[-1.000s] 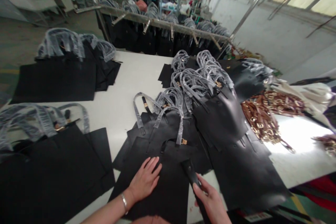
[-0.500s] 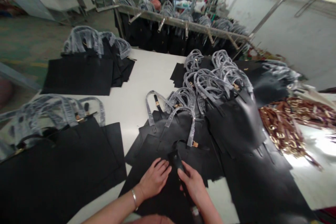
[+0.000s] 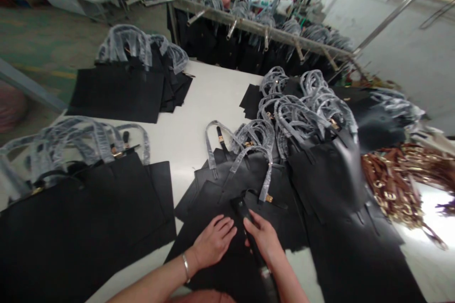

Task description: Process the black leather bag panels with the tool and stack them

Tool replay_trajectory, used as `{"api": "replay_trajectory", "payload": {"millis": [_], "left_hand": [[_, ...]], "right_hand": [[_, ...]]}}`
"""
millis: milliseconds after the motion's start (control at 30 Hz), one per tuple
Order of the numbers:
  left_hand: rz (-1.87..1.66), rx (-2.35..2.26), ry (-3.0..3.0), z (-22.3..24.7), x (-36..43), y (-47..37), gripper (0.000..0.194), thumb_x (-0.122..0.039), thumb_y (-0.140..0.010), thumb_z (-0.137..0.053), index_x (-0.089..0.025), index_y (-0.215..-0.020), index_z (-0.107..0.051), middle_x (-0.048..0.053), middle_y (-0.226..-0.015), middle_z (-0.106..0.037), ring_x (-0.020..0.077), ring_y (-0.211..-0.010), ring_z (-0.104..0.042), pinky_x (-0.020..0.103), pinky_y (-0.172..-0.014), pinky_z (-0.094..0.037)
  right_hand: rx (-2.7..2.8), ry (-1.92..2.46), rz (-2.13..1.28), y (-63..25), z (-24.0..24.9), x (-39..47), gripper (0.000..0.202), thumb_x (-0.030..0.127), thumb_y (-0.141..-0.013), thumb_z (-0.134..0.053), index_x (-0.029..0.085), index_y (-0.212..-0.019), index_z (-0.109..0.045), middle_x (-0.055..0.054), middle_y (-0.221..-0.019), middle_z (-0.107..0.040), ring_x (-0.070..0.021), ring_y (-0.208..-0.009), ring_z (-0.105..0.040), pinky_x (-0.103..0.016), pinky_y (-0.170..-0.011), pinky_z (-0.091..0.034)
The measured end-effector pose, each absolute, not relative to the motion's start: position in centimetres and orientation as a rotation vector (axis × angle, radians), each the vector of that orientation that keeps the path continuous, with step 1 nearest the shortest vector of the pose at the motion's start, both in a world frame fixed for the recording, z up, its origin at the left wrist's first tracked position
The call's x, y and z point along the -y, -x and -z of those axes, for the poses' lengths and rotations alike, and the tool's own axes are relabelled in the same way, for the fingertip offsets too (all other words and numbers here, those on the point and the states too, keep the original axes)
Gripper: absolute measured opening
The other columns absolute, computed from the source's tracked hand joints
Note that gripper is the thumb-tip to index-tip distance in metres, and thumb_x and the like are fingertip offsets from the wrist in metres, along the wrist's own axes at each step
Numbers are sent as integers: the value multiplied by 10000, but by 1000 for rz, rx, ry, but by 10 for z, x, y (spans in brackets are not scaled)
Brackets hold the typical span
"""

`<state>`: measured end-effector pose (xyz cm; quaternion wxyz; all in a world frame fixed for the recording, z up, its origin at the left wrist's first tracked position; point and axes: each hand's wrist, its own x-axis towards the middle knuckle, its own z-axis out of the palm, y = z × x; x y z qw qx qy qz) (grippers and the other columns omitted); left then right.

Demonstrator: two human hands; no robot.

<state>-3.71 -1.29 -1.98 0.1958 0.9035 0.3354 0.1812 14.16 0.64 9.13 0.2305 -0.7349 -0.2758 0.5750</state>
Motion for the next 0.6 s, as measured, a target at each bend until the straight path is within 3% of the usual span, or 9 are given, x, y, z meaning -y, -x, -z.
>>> {"api": "replay_trajectory", "payload": {"millis": [167,300,467,600], "left_hand": [[-533,-836,-2572,24,14,39,305,-177,-941,-406,-147,-1209,-549,86,-1165,-618,198,-1174,-496,378,-1084,-284],[-526,-793,-2568,30,15,38,245,-170,-934,-427,-148,-1126,-579,74,-1066,-650,183,-1091,-537,354,-1030,-335],[-532,-757,-2560,36,16,36,212,-184,-888,-521,-139,-1085,-581,53,-1055,-651,177,-1079,-531,327,-1052,-317],[-522,-786,-2532,38,16,34,178,-178,-884,-532,-157,-1050,-591,45,-1018,-659,171,-1067,-537,322,-1053,-325]], "right_hand": [[846,2004,-1536,-132,-97,-4,754,497,-703,-686,128,-1334,-502,49,-546,-591,-122,-457,-555,-206,-415,-432],[984,1976,-1758,-130,-93,8,671,470,-749,-640,130,-1317,-530,47,-507,-577,-121,-436,-542,-202,-395,-416],[1115,1962,-1783,-118,-83,-8,640,472,-786,-594,141,-1330,-528,22,-567,-626,-132,-446,-559,-218,-396,-425],[1254,1901,-1701,-104,-84,-35,594,486,-728,-650,163,-1227,-638,-49,-761,-741,-212,-654,-666,-309,-586,-535]]}}
